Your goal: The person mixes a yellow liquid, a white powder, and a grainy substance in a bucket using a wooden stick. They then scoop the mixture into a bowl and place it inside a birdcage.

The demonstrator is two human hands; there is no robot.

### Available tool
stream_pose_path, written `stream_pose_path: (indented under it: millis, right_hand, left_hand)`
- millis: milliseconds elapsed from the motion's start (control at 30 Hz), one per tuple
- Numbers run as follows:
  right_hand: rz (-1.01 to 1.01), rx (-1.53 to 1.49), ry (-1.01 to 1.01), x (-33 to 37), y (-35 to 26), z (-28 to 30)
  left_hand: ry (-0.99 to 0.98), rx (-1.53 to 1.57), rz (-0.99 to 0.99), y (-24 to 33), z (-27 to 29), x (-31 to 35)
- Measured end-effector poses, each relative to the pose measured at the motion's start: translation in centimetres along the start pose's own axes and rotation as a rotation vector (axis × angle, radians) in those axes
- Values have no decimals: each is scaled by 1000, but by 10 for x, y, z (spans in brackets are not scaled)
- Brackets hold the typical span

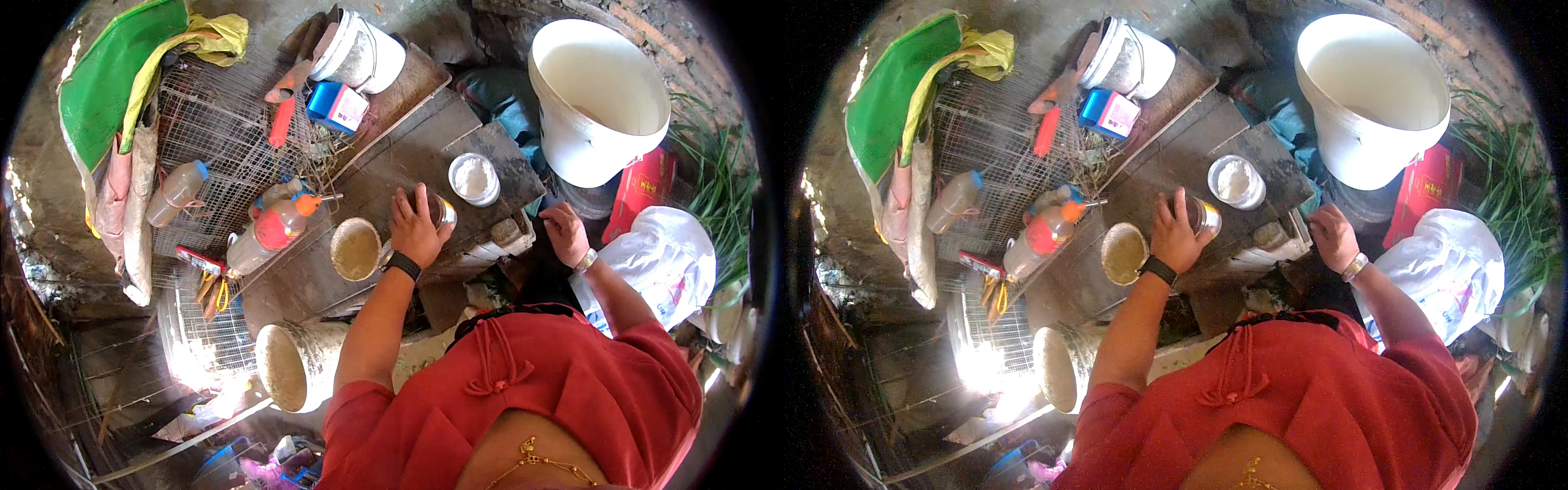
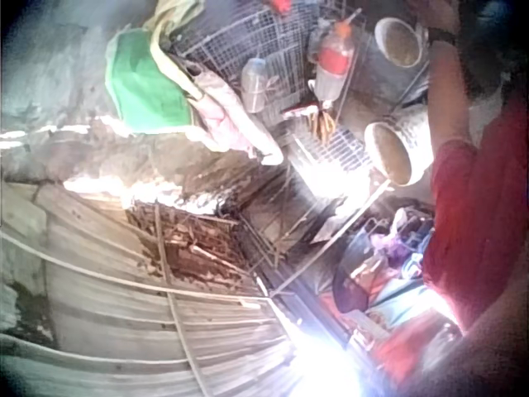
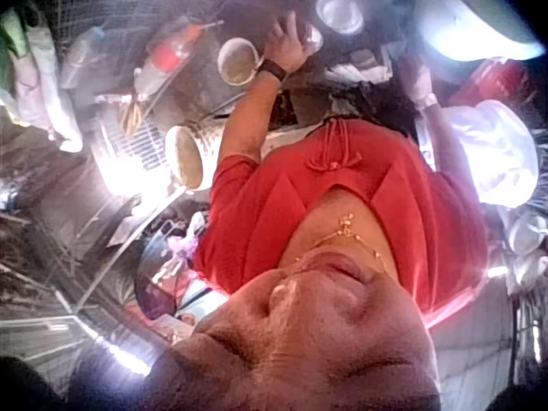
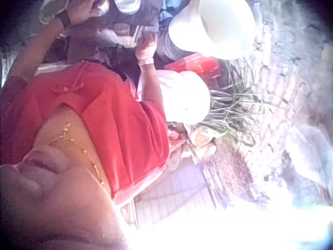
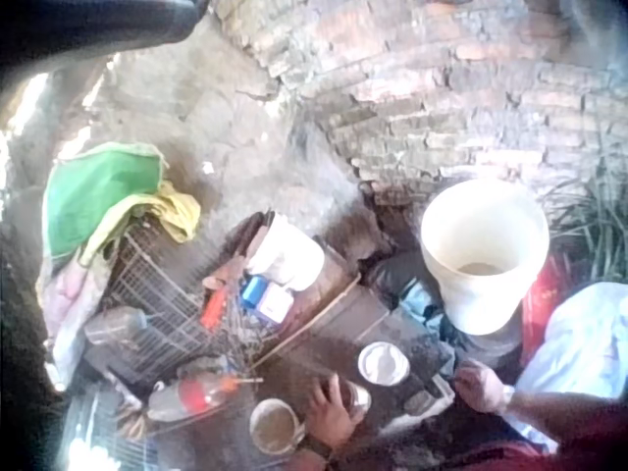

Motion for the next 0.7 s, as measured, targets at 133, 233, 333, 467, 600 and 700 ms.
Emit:
stream_pose_path:
  millis: [133,233,333,467,600,700]
  right_hand:
    - [31,-71,-45,-11,-19,-12]
    - [76,-74,-68,-15,-32,-16]
    - [65,-87,-96,-14,-38,-20]
    - [138,-71,-108,-7,-48,-24]
    - [152,-89,-117,-2,-49,-23]
    - [114,-82,-110,2,-38,-17]
  left_hand:
    - [-5,-17,13,-1,1,-1]
    - [-48,-178,24,2,5,-1]
    - [-139,-229,68,6,7,-3]
    - [-191,-231,83,7,8,-2]
    - [-93,53,-35,-12,14,10]
    - [344,644,-70,-55,35,34]
Point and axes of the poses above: each hand's wrist, its own x-axis away from the middle knuckle, its own z-axis out of the back of the hand, y = z × x, the point moved 7 cm from there along -x, towards the middle knuckle, and after that the axes turned 6 degrees about -z, right-handed, at the moved point
